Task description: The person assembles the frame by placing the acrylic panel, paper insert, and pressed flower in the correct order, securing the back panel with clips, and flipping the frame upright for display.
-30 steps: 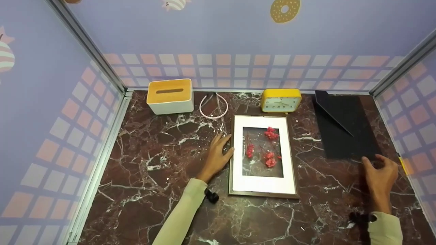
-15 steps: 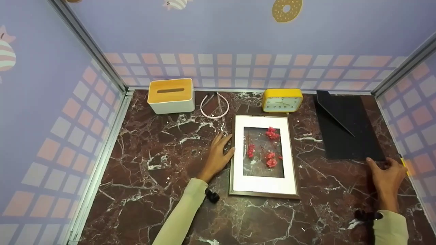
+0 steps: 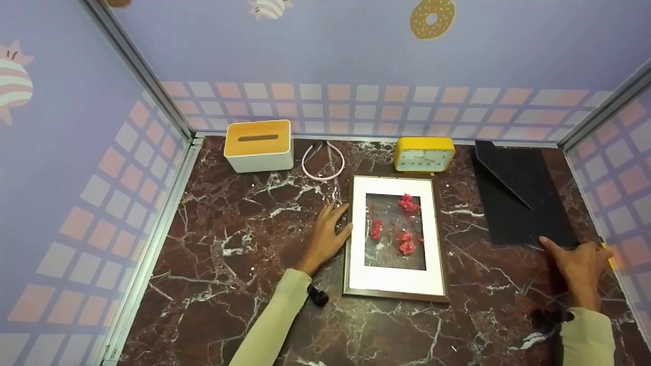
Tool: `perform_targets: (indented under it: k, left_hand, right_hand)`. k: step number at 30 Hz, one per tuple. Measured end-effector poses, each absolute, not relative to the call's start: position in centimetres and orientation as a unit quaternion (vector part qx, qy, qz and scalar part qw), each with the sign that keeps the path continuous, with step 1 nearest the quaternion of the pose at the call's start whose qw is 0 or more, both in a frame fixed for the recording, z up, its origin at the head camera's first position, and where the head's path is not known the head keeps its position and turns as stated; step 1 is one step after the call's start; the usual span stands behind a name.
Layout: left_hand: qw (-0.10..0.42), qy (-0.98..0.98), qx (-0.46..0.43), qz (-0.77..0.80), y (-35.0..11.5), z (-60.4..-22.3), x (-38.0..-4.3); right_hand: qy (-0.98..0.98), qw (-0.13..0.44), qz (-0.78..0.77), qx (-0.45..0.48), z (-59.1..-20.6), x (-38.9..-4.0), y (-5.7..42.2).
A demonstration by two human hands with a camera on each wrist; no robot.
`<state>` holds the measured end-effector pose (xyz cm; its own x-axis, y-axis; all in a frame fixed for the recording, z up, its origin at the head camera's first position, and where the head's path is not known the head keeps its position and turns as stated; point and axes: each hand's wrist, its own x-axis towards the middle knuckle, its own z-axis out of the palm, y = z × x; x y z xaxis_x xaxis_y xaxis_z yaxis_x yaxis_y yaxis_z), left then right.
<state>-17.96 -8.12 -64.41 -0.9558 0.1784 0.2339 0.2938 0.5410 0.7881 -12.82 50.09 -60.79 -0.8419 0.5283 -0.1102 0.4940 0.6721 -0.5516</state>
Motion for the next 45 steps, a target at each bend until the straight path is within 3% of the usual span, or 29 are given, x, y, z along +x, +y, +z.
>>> perform_targets:
  k: [16, 22, 30, 39, 45]
  left_hand:
    - [0.067, -0.869, -0.143, -0.468, -8.0, -64.5, -18.1]
    - [0.068, -0.865, -0.145, -0.476, -8.0, -64.3, -18.0]
    - [0.07, -0.864, -0.145, -0.477, -8.0, -64.4, -18.0]
    - [0.067, -0.867, -0.143, -0.472, -7.9, -64.6, -18.0]
    - [0.073, -0.864, -0.147, -0.477, -8.0, -64.5, -18.0]
  right_hand:
    - [-0.913, -0.027, 0.283, -0.294, -59.5, -13.1, 50.4]
    - [-0.85, -0.031, 0.393, -0.35, -58.7, -12.6, 50.7]
    - [-0.619, 0.076, 0.657, -0.423, -58.6, -12.3, 49.8]
    - [-0.47, 0.1, 0.78, -0.4, -58.0, -11.4, 48.7]
    - [-0.431, 0.161, 0.816, -0.35, -58.6, -11.1, 47.8]
